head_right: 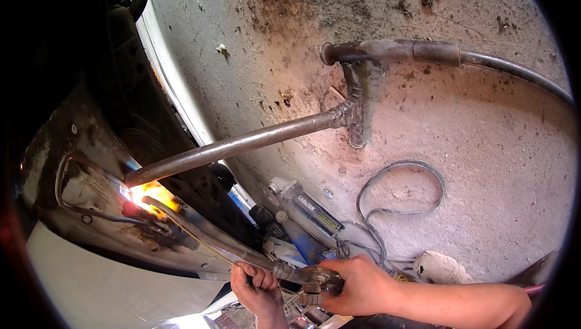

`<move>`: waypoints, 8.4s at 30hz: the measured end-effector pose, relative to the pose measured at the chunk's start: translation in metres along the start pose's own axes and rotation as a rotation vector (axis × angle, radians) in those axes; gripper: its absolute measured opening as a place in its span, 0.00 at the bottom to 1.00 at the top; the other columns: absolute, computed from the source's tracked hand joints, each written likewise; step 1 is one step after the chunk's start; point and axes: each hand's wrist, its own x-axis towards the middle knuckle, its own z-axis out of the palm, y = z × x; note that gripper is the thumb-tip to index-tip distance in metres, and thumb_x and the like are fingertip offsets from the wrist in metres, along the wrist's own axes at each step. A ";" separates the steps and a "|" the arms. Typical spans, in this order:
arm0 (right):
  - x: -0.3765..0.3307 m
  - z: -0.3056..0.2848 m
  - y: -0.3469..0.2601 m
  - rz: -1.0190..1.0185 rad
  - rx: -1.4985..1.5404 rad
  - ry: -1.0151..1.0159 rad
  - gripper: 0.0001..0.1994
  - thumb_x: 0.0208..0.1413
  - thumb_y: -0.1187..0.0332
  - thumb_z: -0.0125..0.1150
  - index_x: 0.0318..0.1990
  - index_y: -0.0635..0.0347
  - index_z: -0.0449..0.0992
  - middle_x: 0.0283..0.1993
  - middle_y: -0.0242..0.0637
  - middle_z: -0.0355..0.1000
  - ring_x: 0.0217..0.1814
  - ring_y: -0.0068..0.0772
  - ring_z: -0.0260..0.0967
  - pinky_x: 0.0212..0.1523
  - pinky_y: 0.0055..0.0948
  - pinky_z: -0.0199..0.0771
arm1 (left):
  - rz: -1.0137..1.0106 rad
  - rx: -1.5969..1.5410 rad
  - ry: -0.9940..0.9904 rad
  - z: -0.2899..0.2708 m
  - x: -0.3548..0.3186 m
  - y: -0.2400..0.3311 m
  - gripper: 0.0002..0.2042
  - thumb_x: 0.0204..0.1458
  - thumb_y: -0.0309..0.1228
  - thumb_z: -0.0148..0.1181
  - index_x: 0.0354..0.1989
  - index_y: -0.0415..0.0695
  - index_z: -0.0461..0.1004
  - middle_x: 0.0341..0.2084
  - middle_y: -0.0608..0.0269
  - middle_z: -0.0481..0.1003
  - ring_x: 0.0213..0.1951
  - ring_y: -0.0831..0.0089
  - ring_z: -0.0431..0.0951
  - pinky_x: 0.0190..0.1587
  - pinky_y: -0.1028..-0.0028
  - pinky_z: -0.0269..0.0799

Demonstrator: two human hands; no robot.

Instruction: The person uses a welding torch to heat and weld a metal pipe attached to a vehicle's undercarriage. They repeatedly apply the flame to the joint, feed a welding rod, and inspect the work. The person then moves away from the vehicle, picks up a bucket, and walks through the workshop.

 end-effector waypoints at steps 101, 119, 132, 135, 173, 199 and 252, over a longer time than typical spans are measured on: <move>0.000 -0.004 -0.007 0.060 -0.001 0.007 0.17 0.40 0.70 0.65 0.42 0.56 0.77 0.25 0.44 0.74 0.26 0.42 0.75 0.29 0.32 0.74 | 0.048 0.034 -0.020 0.009 0.001 0.003 0.13 0.62 0.37 0.40 0.26 0.46 0.58 0.15 0.72 0.54 0.13 0.86 0.45 0.13 0.83 0.40; 0.000 -0.007 -0.009 0.023 0.022 -0.024 0.19 0.38 0.71 0.65 0.43 0.56 0.77 0.28 0.42 0.75 0.28 0.40 0.75 0.31 0.30 0.75 | 0.017 0.042 -0.008 0.012 0.003 0.008 0.13 0.61 0.37 0.39 0.25 0.46 0.58 0.14 0.73 0.53 0.13 0.85 0.46 0.13 0.83 0.41; -0.001 -0.004 -0.007 -0.003 0.028 0.005 0.17 0.39 0.70 0.66 0.42 0.56 0.77 0.27 0.42 0.75 0.28 0.41 0.75 0.31 0.30 0.75 | 0.004 0.034 -0.006 0.013 0.004 0.013 0.11 0.60 0.34 0.39 0.25 0.46 0.57 0.14 0.74 0.52 0.13 0.86 0.47 0.13 0.83 0.41; 0.000 -0.004 -0.008 -0.029 0.021 0.009 0.17 0.39 0.70 0.66 0.41 0.56 0.77 0.27 0.42 0.75 0.28 0.40 0.75 0.31 0.31 0.75 | 0.006 0.019 0.012 0.015 0.004 0.013 0.10 0.59 0.33 0.38 0.25 0.46 0.57 0.14 0.74 0.52 0.13 0.86 0.46 0.14 0.83 0.41; -0.046 -0.022 0.029 0.341 -0.036 0.137 0.16 0.40 0.70 0.65 0.40 0.61 0.77 0.26 0.41 0.74 0.26 0.23 0.68 0.33 0.26 0.71 | -0.076 0.079 -0.030 0.006 -0.005 -0.006 0.13 0.61 0.37 0.42 0.25 0.44 0.58 0.13 0.71 0.52 0.14 0.84 0.48 0.13 0.83 0.42; -0.014 -0.001 -0.023 0.163 0.250 -0.119 0.12 0.46 0.71 0.68 0.38 0.64 0.78 0.28 0.29 0.76 0.29 0.10 0.64 0.30 0.18 0.69 | 0.034 0.029 -0.020 0.013 0.005 0.017 0.13 0.62 0.37 0.40 0.26 0.45 0.59 0.14 0.73 0.53 0.13 0.86 0.45 0.14 0.83 0.41; -0.054 -0.029 0.007 0.388 0.050 0.231 0.06 0.48 0.72 0.63 0.27 0.65 0.75 0.19 0.27 0.69 0.21 0.15 0.61 0.22 0.24 0.65 | -0.218 0.064 -0.027 0.009 -0.009 0.003 0.13 0.60 0.33 0.42 0.26 0.40 0.62 0.13 0.70 0.53 0.14 0.82 0.52 0.16 0.79 0.46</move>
